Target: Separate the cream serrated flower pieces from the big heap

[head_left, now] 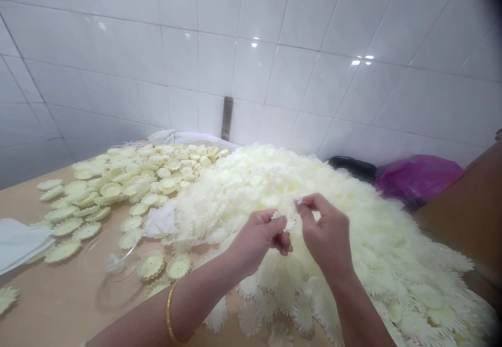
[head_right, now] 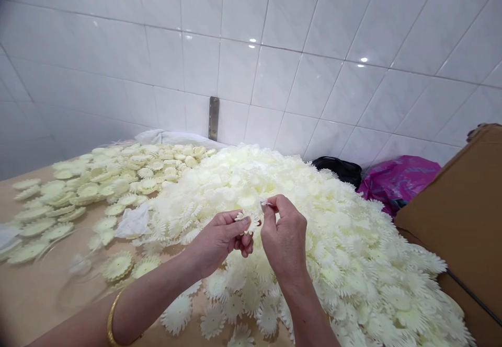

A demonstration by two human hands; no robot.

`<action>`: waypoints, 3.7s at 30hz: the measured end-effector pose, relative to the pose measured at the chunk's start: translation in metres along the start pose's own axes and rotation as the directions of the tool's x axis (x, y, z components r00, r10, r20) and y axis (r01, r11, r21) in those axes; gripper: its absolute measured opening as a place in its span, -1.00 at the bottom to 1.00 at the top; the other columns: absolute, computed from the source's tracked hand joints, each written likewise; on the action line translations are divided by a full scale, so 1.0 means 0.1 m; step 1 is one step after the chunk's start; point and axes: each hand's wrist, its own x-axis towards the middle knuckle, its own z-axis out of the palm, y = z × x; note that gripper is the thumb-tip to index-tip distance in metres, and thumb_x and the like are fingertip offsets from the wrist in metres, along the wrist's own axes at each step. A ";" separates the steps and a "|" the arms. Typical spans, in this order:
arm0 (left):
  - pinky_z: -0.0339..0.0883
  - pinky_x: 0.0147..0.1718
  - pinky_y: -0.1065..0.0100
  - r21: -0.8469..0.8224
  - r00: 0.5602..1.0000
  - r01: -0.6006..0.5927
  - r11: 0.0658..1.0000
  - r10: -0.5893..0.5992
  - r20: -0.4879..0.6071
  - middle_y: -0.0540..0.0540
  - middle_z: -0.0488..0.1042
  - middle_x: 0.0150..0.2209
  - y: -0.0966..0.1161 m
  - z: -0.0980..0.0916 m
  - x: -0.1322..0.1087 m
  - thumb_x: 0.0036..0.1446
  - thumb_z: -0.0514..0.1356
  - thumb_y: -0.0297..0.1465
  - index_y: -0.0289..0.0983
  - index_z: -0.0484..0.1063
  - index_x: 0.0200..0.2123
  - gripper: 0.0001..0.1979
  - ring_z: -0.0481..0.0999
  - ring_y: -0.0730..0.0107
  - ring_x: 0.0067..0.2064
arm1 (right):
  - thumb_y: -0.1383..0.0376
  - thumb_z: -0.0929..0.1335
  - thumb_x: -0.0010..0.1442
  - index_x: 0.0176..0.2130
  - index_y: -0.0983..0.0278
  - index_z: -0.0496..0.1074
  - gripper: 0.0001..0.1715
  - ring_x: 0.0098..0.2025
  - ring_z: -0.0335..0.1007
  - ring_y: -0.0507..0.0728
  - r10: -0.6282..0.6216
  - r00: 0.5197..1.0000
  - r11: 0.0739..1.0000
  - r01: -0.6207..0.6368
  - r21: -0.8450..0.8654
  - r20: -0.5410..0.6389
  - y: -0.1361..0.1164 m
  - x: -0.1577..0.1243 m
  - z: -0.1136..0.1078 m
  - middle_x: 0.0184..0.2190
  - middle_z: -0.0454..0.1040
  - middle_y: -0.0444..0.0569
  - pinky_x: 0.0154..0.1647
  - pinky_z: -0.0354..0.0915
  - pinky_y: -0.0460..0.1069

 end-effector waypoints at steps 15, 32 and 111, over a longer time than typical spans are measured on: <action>0.01 -0.69 0.47 0.010 0.994 0.004 1.000 -0.003 -0.111 0.16 0.06 -0.75 -0.09 -0.06 0.05 -0.05 0.17 -0.16 -0.26 0.11 -0.58 -0.65 0.18 0.58 -0.73 | 0.20 0.21 0.11 -0.16 0.34 0.43 -0.62 -0.09 0.32 0.23 0.098 0.980 0.994 -0.088 -0.068 0.176 0.20 0.12 -0.26 -0.15 0.44 0.11 -0.09 0.22 0.11; 0.20 -0.54 0.41 0.051 0.999 0.030 0.998 -0.031 0.025 0.03 0.29 -0.65 -0.02 -0.03 0.01 -0.04 0.04 0.02 -0.30 0.30 -0.42 -0.54 0.33 0.49 -0.60 | 0.29 0.22 0.10 -0.49 0.28 0.36 -0.78 -0.42 0.31 0.07 -0.035 0.889 0.956 -0.103 0.275 0.456 -0.08 0.02 -0.13 -0.52 0.40 -0.11 -0.32 0.21 -0.03; 0.10 -0.62 0.44 0.007 0.999 0.026 1.000 -0.026 0.047 0.07 0.17 -0.76 -0.09 -0.05 0.04 -0.02 0.16 -0.16 -0.36 0.36 -0.54 -0.66 0.24 0.54 -0.67 | 0.19 0.27 0.09 -0.61 0.28 0.21 -0.67 -0.58 0.11 -0.01 0.103 0.987 0.984 -0.119 0.132 0.121 0.10 0.09 -0.12 -0.67 0.23 -0.20 -0.53 0.06 -0.11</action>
